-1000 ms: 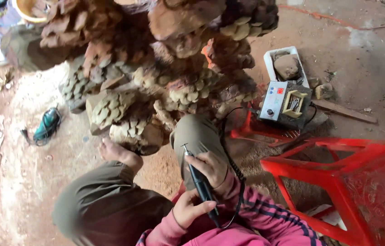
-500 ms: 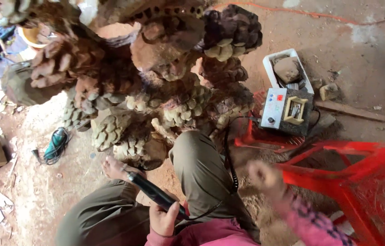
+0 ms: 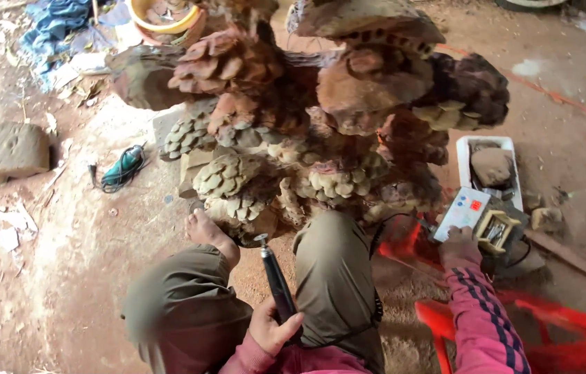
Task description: Carving intricate patterns into a large wooden burl using a handheld rotary tool.
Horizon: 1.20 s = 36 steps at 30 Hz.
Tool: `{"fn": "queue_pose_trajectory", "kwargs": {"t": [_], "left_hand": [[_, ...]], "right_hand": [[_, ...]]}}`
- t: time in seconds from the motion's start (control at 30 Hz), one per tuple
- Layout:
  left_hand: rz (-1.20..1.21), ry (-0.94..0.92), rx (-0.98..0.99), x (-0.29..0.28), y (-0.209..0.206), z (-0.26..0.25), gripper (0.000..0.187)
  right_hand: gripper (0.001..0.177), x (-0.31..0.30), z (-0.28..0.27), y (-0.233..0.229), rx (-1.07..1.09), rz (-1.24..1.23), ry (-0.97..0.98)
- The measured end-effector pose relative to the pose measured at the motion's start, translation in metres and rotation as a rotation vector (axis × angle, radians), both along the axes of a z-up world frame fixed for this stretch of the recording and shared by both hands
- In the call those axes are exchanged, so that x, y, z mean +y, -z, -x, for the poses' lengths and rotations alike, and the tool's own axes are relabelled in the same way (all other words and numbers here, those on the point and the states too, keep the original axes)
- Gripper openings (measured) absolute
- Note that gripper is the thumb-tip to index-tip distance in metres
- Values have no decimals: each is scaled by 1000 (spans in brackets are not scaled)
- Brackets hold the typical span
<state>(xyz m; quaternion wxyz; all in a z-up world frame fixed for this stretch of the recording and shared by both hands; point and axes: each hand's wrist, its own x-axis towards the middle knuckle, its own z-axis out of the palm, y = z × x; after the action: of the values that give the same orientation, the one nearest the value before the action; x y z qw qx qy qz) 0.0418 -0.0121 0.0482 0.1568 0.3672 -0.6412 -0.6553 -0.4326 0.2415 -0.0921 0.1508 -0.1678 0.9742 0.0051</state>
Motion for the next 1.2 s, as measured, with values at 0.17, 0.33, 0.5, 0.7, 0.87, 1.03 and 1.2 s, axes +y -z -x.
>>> {"fn": "queue_pose_trajectory", "kwargs": {"t": [0.17,0.33,0.5,0.7,0.87,1.03,1.2], "left_hand": [[9,107,135,0,-19,14,34],[-129,211,243,14,-22,29,50],[-562,-93,397,27,-76,76,39],[-467,-284,369,52,-73,84,29],[-466,-244,467,60,-76,89,34],[-417,-220,468,63,-74,90,33],[-381,-93,581,66,-71,96,34]], "right_hand": [[39,-74,-65,-85,-65,393,157],[14,-90,-194,-211,61,961,-197],[35,-94,-287,-250,-880,929,-147],[34,-92,-299,-217,-822,1028,-67],[28,-93,-295,-222,-714,997,-105],[39,-93,-294,-227,-787,945,4],[39,-83,-293,-222,-779,1071,15]]}}
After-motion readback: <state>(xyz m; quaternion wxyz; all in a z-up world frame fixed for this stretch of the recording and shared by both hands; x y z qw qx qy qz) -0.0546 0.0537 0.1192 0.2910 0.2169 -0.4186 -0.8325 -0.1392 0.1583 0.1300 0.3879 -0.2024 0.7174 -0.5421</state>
